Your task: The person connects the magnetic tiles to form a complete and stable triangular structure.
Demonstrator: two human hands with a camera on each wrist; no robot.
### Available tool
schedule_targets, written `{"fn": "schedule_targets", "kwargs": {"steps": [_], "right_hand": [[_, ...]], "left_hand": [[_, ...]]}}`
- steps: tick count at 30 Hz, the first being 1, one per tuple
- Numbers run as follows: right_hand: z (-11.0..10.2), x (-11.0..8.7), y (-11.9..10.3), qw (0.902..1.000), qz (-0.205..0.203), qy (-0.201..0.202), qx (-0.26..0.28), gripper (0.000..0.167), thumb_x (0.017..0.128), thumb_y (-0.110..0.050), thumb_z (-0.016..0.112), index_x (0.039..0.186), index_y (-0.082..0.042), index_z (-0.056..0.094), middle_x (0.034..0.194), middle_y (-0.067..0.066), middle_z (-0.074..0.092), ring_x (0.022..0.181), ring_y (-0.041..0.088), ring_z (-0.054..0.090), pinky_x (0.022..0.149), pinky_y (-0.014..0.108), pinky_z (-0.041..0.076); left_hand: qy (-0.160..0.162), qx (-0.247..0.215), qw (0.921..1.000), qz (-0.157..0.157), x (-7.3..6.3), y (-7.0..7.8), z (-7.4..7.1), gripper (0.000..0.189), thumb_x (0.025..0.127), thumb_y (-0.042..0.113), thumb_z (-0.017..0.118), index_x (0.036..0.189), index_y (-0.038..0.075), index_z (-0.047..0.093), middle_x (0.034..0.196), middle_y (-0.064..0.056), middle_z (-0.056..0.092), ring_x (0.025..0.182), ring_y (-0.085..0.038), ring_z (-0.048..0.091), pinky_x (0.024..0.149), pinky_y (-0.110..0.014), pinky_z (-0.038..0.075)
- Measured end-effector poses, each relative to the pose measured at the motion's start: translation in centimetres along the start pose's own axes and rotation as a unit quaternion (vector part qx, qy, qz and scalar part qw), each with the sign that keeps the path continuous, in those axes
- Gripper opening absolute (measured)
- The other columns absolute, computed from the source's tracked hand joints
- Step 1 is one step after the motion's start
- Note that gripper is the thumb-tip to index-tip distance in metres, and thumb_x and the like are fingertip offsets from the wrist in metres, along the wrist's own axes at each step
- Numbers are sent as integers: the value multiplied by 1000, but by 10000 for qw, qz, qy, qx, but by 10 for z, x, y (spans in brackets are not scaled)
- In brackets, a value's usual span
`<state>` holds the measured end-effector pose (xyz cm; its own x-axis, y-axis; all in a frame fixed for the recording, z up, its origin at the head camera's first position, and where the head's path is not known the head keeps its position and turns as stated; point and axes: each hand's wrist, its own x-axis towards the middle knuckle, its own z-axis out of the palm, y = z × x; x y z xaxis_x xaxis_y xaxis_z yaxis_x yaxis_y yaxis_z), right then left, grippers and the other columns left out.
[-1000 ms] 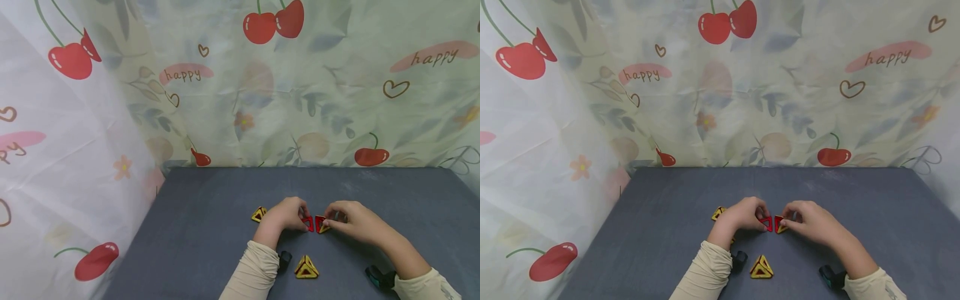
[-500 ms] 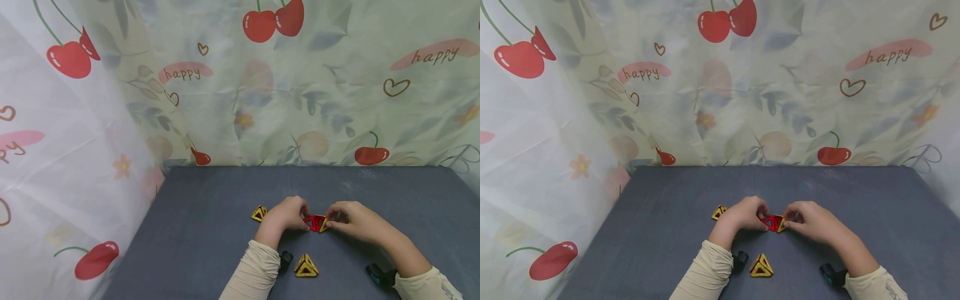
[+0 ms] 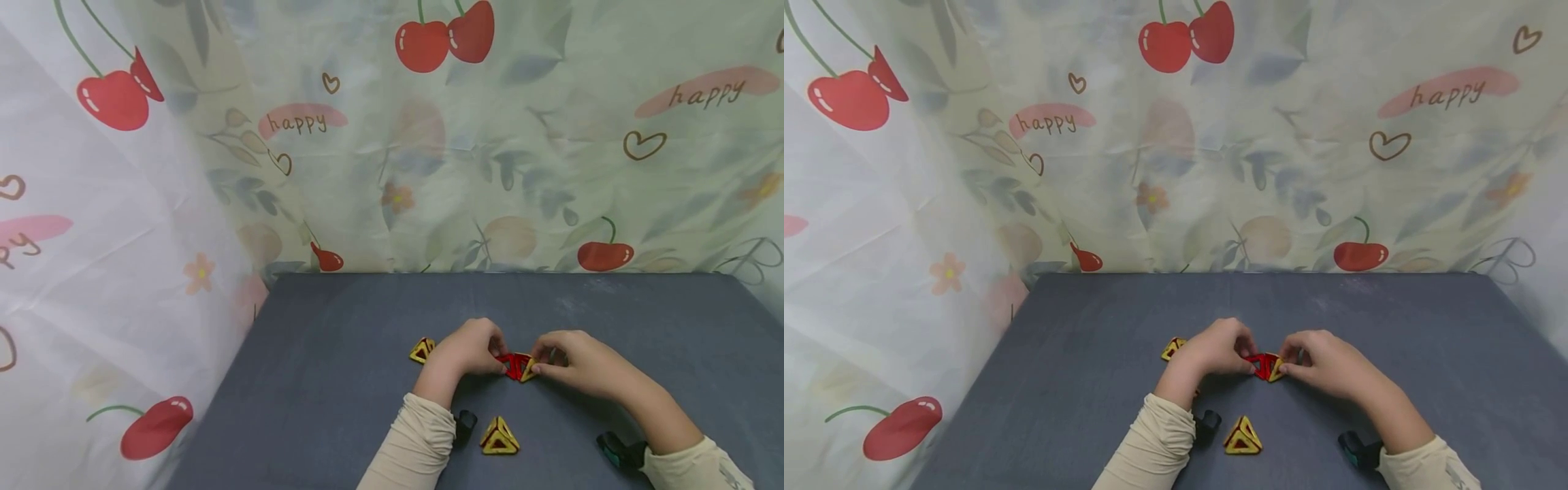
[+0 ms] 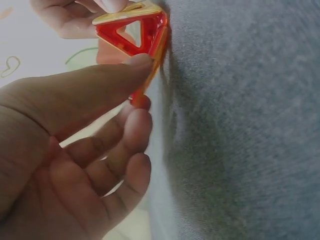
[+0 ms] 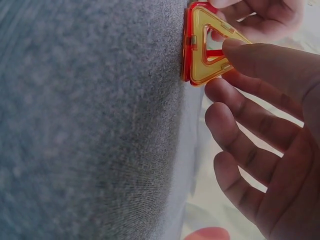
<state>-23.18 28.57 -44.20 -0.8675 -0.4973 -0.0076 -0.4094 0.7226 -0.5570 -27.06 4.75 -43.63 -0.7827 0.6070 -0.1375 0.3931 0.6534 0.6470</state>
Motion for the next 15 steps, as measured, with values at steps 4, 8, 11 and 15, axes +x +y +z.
{"fn": "schedule_targets", "kwargs": {"steps": [4,8,11,15], "right_hand": [[0,0,1,10000,-31,-2,-24,4,98,-29,77,100,-26,75,92,-13,71,78,0,63,67,26,53],[0,0,2,10000,-40,3,-42,4,98,-30,77,100,-27,75,93,-13,71,79,0,63,68,26,53],[0,1,3,10000,-46,-25,-4,5,99,-30,77,101,-27,75,94,-13,71,80,-1,63,68,26,54],[0,1,2,9999,-64,-43,67,6,99,-31,77,102,-27,75,95,-12,72,80,-1,64,68,26,55]], "left_hand": [[54,-198,9995,229,1,1,0,15,90,10,85,104,11,79,90,5,71,78,-4,61,71,-19,51],[80,-366,9984,431,3,3,1,16,91,11,84,107,12,78,94,3,73,80,-2,62,72,-19,52],[0,-478,9974,536,4,4,3,18,92,13,84,109,13,78,94,4,72,81,-1,62,72,-18,52],[-128,-616,9964,564,5,6,4,19,91,15,85,109,15,78,91,9,70,80,-1,63,72,-18,53]]}}
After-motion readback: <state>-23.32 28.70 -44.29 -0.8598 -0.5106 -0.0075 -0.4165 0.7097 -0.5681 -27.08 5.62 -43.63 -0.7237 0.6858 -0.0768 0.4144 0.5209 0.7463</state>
